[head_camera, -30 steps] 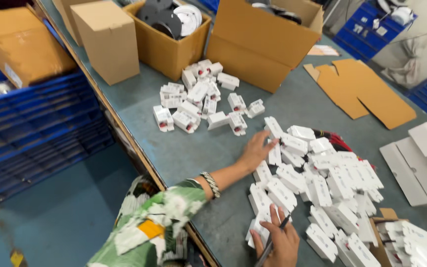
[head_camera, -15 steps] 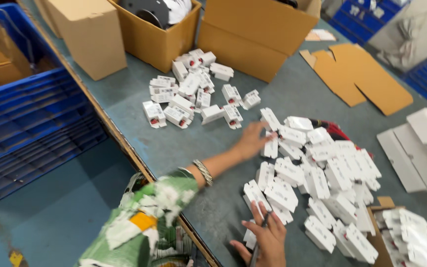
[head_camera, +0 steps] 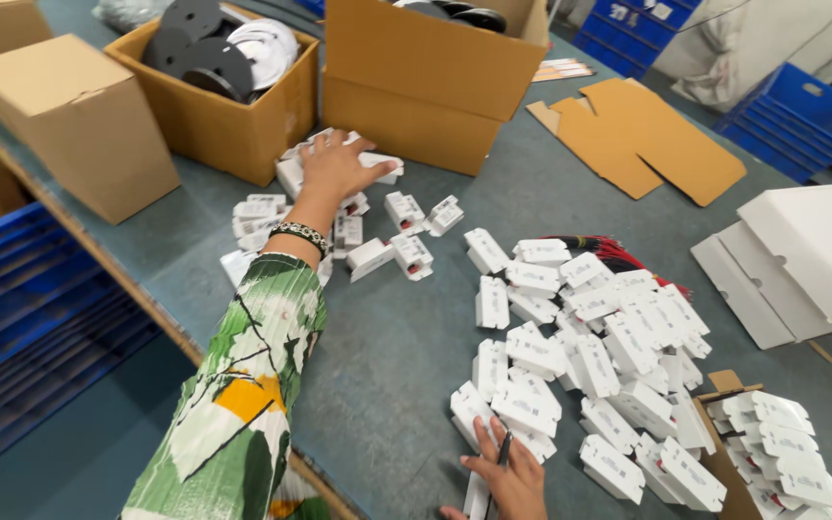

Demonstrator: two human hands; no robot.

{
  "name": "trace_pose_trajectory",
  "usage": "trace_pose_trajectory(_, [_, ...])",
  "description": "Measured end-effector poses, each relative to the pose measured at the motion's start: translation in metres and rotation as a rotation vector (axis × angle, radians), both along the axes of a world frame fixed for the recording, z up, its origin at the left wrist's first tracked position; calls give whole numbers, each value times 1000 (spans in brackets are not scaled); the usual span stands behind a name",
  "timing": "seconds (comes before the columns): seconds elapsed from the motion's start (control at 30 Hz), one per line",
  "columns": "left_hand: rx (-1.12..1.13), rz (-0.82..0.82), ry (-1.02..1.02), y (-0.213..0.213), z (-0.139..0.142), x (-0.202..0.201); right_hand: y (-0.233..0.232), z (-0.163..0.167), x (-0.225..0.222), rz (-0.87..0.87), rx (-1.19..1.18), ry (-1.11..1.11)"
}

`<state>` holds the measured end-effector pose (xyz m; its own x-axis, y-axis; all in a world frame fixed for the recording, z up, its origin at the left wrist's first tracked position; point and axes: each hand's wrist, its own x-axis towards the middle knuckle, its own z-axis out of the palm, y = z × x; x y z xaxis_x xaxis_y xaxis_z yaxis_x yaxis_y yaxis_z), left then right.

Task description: The person writes on small white electrical components using a black pen. They pick up components from a pile, write on them, and place them in a separate pile. The person handles the components one at a time.

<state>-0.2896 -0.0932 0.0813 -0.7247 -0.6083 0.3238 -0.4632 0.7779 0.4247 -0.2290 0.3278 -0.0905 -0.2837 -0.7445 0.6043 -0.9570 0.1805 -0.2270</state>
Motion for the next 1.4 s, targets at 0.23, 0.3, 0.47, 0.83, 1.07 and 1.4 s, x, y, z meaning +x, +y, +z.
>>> trace_pose_trajectory(0.23, [-143,-315,-92,17,-11,-67,-11,-25,-15,-182,150,102])
trace_pose_trajectory(0.3, [-90,-514,-44,31,-20,-81,-9,-28,-14,-213,111,63])
trace_pose_trajectory(0.47, [24,-593,-241,41,-52,-72,-4,-24,-17,-175,253,-5])
trace_pose_trajectory(0.83, [294,-828,-61,-1,-39,-29,-15,-16,-8,-159,69,-74])
trace_pose_trajectory(1.07, [106,81,-330,-56,-13,-59,-28,-39,-48,-250,144,289])
trace_pose_trajectory(1.4, [-46,-423,-477,-33,-53,-43,-6,-49,-20,-217,75,-141])
